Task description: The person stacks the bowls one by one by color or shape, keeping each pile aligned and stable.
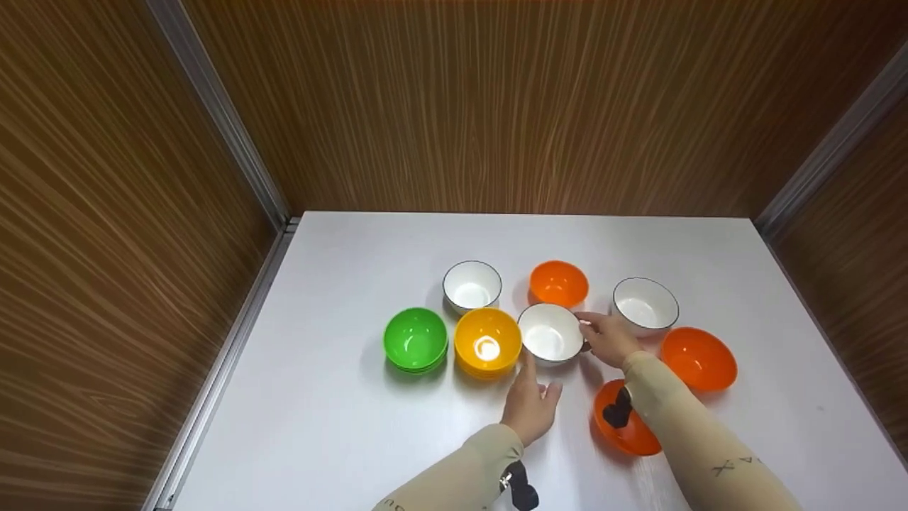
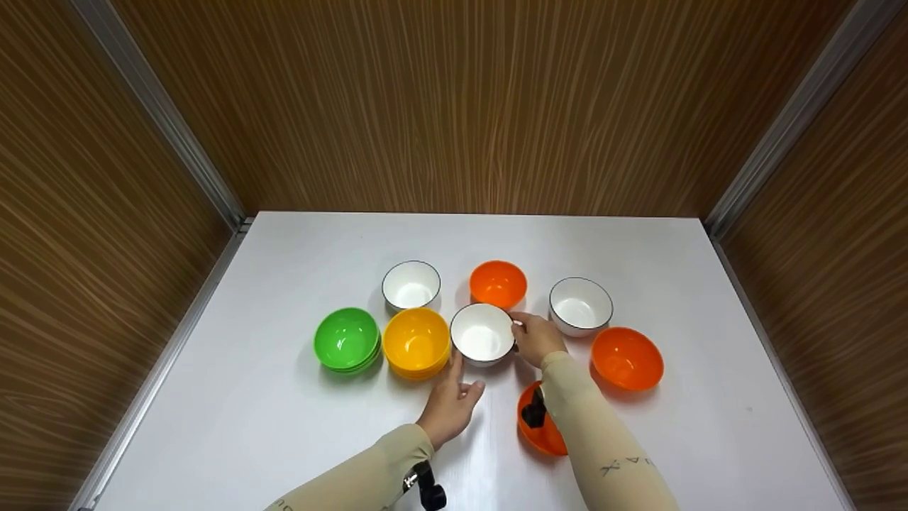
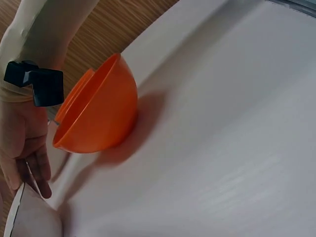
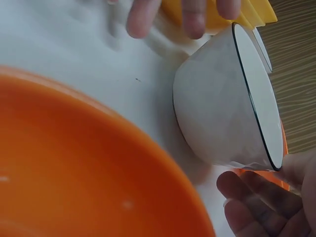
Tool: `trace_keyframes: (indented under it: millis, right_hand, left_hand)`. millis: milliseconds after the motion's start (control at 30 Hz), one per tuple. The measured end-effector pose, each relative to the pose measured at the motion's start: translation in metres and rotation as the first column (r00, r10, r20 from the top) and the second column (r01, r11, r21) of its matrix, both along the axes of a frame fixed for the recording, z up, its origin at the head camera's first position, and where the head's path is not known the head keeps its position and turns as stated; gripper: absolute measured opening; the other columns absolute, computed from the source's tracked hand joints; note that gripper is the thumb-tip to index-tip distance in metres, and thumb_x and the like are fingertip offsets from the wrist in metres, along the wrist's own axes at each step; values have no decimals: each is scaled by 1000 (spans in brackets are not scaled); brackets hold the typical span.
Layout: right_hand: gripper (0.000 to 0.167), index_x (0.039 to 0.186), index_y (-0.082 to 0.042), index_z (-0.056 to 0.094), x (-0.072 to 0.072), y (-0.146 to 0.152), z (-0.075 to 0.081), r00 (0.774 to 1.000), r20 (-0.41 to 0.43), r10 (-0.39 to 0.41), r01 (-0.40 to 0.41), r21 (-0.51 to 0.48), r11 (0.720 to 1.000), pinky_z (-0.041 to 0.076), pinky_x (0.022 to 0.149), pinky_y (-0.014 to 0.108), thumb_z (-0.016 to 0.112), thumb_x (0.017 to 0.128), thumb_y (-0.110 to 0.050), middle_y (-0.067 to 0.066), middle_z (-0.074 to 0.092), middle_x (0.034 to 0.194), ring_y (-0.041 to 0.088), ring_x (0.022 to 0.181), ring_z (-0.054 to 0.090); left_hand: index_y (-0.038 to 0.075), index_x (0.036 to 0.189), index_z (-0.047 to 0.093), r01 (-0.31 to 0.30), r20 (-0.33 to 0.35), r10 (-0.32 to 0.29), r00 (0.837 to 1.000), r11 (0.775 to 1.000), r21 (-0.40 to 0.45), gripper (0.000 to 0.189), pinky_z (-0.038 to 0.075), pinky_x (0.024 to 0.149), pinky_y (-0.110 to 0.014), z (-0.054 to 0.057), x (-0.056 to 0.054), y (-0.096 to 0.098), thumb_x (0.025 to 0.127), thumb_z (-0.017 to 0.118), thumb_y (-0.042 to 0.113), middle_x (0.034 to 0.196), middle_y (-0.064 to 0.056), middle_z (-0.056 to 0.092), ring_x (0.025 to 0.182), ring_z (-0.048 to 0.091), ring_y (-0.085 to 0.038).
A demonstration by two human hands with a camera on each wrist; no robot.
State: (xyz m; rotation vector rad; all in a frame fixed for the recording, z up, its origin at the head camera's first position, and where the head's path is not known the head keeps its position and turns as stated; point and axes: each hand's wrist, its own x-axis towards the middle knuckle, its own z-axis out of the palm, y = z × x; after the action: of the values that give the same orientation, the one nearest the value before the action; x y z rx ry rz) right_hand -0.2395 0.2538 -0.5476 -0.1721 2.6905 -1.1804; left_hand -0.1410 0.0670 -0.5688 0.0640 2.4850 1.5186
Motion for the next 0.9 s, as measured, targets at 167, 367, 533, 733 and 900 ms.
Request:
trace_keyframes:
  millis: [167,367,533,733,900]
  right_hand:
    - [37,132,6,53,1,2,-2,998,-61,8,-5,37,999,56,74,38,50,97,-5,25,67,104,27,77,68]
    - [37,133,2,53,5,10,1,1000,-22,16,-14,103,995,53,84,47,48,98,-8,19,69,102,23,79,68]
    - [37,132,2,53,13,19,2,1000,7,15,-15,127,992,52,86,48,47,97,-8,17,70,100,21,80,68]
    - [33,122,8,58,23,24,4,999,-51,19,-10,164,986,53,69,34,51,92,-3,16,69,92,21,75,65]
    - [33,123,6,57,29,26,6,1000,26,1,-5,168,986,54,68,32,52,92,-5,16,68,95,22,77,62]
  left_hand:
    - [4,154,13,-2,-29,3,1000,1000,26,74,47,97,-33,1,0,3,97,55,28,156,-13,25,107,59,-18]
    - [2,152,21,17,-50,-16,999,1000,23,70,46,98,-34,0,2,4,97,57,27,149,-15,38,111,59,-21]
    - [2,151,25,46,-58,-44,997,999,25,68,46,98,-35,-4,6,5,97,56,30,135,-17,52,111,59,-22]
    - [4,152,24,67,-84,-66,994,998,12,69,46,98,-35,-8,14,6,97,57,29,129,-15,56,113,58,-22]
    - [5,151,25,60,-126,-61,990,998,-7,70,44,102,-35,-11,18,6,95,60,29,135,-12,52,115,56,-21]
